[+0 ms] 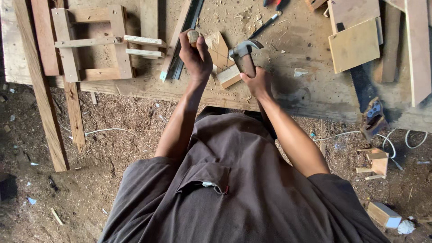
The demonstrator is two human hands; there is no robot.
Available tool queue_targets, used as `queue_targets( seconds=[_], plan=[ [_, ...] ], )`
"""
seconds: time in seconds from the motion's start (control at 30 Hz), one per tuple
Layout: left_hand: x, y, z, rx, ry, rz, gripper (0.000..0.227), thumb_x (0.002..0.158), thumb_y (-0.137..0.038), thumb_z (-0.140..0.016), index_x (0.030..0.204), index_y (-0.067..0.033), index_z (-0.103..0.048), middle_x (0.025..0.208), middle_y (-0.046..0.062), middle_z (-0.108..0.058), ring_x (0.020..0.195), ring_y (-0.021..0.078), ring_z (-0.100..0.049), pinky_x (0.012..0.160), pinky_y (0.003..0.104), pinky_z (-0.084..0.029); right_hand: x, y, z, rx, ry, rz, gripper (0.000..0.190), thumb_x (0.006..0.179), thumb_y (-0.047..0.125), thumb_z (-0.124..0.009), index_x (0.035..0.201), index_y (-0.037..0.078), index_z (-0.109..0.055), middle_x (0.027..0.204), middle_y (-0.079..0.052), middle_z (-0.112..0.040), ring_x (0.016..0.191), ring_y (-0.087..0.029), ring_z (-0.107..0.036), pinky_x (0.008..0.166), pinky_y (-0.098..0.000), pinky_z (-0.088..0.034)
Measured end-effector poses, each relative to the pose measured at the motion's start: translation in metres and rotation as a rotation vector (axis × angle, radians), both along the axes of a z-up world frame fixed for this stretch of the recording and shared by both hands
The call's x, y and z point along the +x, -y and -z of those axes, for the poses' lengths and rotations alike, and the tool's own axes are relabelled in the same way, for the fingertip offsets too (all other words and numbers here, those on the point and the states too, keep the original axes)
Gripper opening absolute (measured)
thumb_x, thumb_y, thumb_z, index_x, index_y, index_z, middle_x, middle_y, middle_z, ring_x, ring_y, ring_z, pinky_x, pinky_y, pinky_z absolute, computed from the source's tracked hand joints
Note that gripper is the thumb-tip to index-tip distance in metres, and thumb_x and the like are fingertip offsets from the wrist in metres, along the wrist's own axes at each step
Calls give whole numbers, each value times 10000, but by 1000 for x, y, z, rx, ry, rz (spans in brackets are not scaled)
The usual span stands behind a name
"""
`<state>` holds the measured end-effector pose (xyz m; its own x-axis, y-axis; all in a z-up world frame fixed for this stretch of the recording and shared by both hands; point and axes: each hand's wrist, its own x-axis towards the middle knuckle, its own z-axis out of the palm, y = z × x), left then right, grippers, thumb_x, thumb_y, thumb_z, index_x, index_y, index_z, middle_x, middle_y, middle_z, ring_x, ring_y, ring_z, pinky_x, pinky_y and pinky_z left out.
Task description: The person carves a small wooden block using a chisel and hammer. They repeatedly position the chisel on the block, strike it with the hammer, and remove wood shavings. The person also uses a pencil to mark the wood during the process.
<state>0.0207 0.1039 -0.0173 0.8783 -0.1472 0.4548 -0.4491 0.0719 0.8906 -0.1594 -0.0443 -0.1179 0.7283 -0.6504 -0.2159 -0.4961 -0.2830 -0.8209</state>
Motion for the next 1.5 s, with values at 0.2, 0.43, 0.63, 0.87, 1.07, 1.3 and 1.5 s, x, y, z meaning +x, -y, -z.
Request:
queue_targets(
  seconds=[0.2, 0.43, 0.63, 0.87, 1.07, 1.3, 1.5],
  plan=[
    [-1, -3, -7, -51, -7, 37, 356, 1109, -368, -531, 1136, -12, -524, 724, 3, -582, 608, 58, -534, 545, 232, -429, -2, -7, -11, 55, -89, 17, 230, 819, 236, -834, 809, 75, -670, 680, -16, -658, 589, -131, -591, 559, -331, -475],
    [9, -2, 0, -44, 27, 35, 364, 1125, -397, -502, 1136, -34, -520, 758, -3, -618, 642, 77, -581, 570, 253, -477, -1, -14, -40, 109, -138, 18, 187, 832, 222, -822, 782, 84, -705, 669, -27, -719, 577, -110, -656, 546, -309, -503],
    [10, -22, -12, -139, 16, 185, 455, 1112, -481, -466, 1053, -32, -515, 762, 32, -599, 609, 86, -572, 492, 264, -489, 3, -20, -34, 169, -137, 65, 192, 846, 203, -837, 850, 58, -711, 690, -41, -737, 583, -99, -690, 544, -285, -537],
    [-9, -27, -29, -311, -54, 259, 656, 1017, -680, -397, 1007, -30, -489, 742, 36, -548, 550, 85, -478, 455, 266, -403, -1, -18, -30, 141, -23, 11, 183, 871, 185, -836, 861, 54, -709, 655, -22, -706, 540, -91, -657, 465, -272, -498],
    [-4, 3, -27, -316, -68, 272, 707, 1012, -710, -386, 947, -15, -497, 696, 22, -540, 537, 68, -471, 452, 240, -384, 3, -18, -31, 157, -13, 23, 211, 895, 198, -830, 831, 46, -699, 632, -28, -690, 489, -103, -613, 424, -278, -457],
    [-10, 13, -23, -267, -75, 211, 719, 1015, -704, -420, 993, 6, -531, 672, 16, -534, 564, 64, -459, 494, 237, -347, 4, -18, -52, 73, -152, 10, 258, 881, 288, -826, 831, 60, -715, 634, -31, -711, 502, -112, -637, 474, -303, -490],
    [-8, 14, -16, -221, -29, 173, 697, 1035, -687, -414, 1002, -2, -537, 667, 13, -542, 566, 63, -478, 490, 247, -363, 4, -18, -52, 58, -83, -10, 246, 921, 288, -797, 833, 73, -716, 637, -36, -717, 535, -109, -676, 509, -295, -518]
  ],
)
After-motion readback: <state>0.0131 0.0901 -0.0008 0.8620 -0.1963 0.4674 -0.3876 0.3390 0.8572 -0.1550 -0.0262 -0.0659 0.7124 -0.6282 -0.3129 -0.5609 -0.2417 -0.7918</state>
